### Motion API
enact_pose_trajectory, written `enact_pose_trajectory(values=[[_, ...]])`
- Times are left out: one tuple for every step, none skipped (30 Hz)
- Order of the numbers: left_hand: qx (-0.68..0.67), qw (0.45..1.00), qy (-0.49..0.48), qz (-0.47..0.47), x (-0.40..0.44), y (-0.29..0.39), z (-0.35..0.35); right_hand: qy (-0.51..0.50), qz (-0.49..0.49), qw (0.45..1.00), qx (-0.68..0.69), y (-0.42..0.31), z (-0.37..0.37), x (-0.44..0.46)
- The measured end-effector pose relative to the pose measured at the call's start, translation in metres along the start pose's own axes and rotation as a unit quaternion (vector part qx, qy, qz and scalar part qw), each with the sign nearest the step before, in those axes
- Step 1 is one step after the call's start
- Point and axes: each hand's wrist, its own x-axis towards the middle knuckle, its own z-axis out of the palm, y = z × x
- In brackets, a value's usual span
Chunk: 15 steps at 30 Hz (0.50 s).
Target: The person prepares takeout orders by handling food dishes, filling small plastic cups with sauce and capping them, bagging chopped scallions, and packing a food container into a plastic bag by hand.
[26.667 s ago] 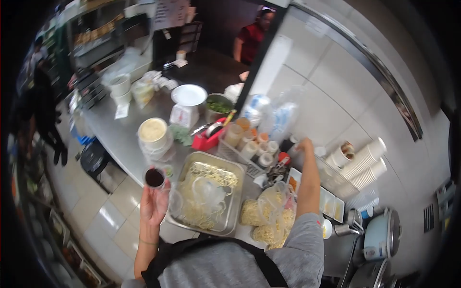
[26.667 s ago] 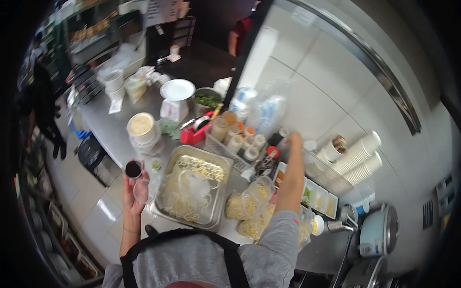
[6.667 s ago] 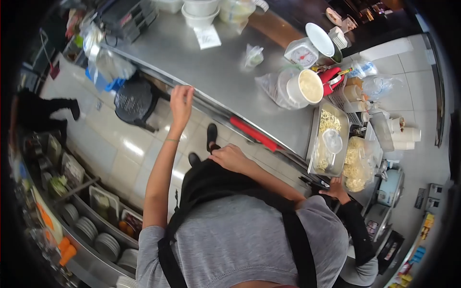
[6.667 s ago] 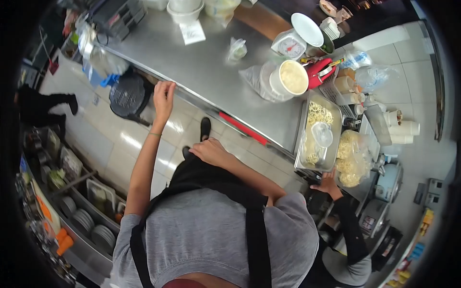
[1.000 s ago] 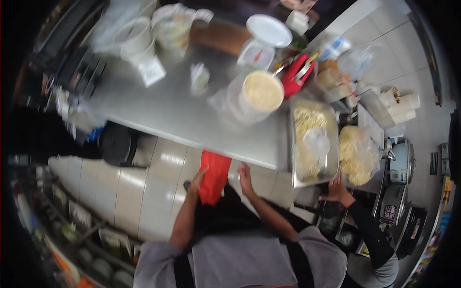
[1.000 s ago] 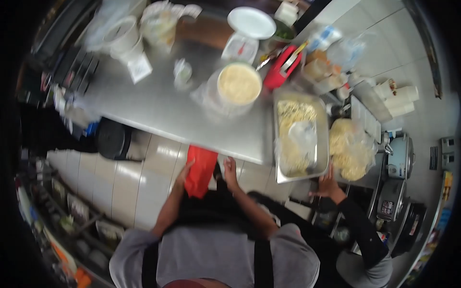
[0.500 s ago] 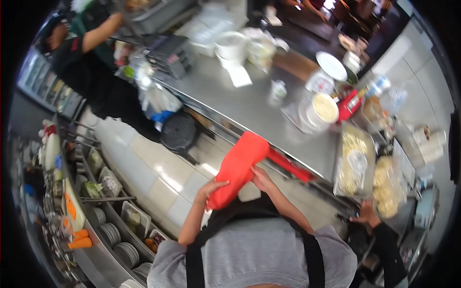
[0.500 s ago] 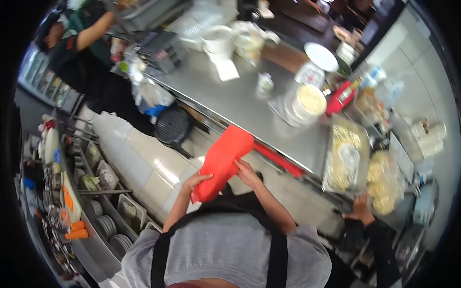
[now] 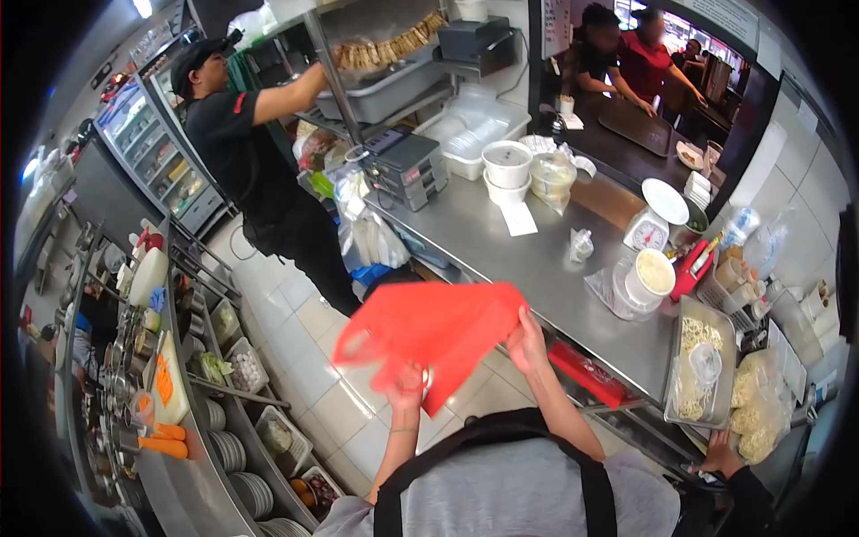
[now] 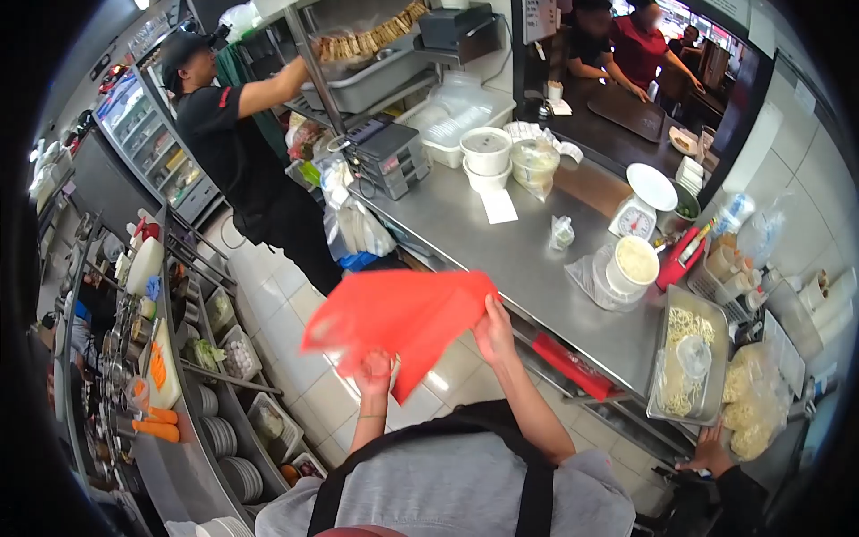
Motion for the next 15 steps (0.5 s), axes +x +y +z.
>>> enact_pose_trajectory(values=[[0.050, 0.998, -0.022, -0.034, 0.005, -0.006, 0.004, 0.007, -0.001, 1.000, 0.004, -0.001, 0.000, 0.000], [0.100, 0.991, -0.049, -0.070, 0.014, -0.013, 0.009, 0.011, -0.005, 1.000, 0.009, -0.002, -0.001, 0.000], [0.228, 0.967, 0.032, -0.105, 0.006, -0.022, 0.037, 0.004, -0.002, 1.000, -0.006, -0.003, -0.007, -0.003], [0.238, 0.964, 0.037, -0.111, 0.002, -0.033, 0.059, -0.004, -0.002, 1.000, -0.022, -0.006, -0.015, -0.005], [0.248, 0.961, 0.040, -0.118, 0.001, -0.044, 0.076, -0.011, -0.004, 0.999, -0.038, -0.011, -0.021, -0.005], [0.259, 0.957, 0.043, -0.126, 0.005, -0.052, 0.085, -0.004, -0.019, 0.999, -0.050, -0.019, -0.022, -0.008], [0.339, 0.931, 0.048, -0.125, 0.016, -0.054, 0.078, 0.006, -0.033, 0.998, -0.061, -0.027, -0.022, -0.016], [0.363, 0.916, 0.081, -0.147, 0.027, -0.054, 0.071, 0.019, -0.045, 0.996, -0.071, -0.032, -0.026, -0.025], [0.388, 0.899, 0.115, -0.169, 0.036, -0.054, 0.065, 0.035, -0.051, 0.995, -0.080, -0.036, -0.034, -0.033], [0.414, 0.878, 0.146, -0.189, 0.043, -0.056, 0.064, 0.050, -0.057, 0.993, -0.089, -0.041, -0.044, -0.038], [0.447, 0.877, 0.124, -0.122, 0.049, -0.063, 0.066, 0.063, -0.064, 0.991, -0.097, -0.044, -0.052, -0.041], [0.463, 0.872, 0.120, -0.105, 0.052, -0.067, 0.077, 0.086, -0.052, 0.976, -0.194, -0.048, -0.060, -0.046], [0.478, 0.867, 0.114, -0.085, 0.052, -0.071, 0.096, 0.110, -0.037, 0.950, -0.289, -0.049, -0.069, -0.052], [0.491, 0.862, 0.108, -0.064, 0.053, -0.074, 0.107, 0.132, -0.019, 0.915, -0.381, -0.051, -0.077, -0.059], [0.490, 0.867, 0.086, -0.004, 0.058, -0.077, 0.104, 0.109, 0.026, 0.885, -0.452, -0.051, -0.087, -0.064]])
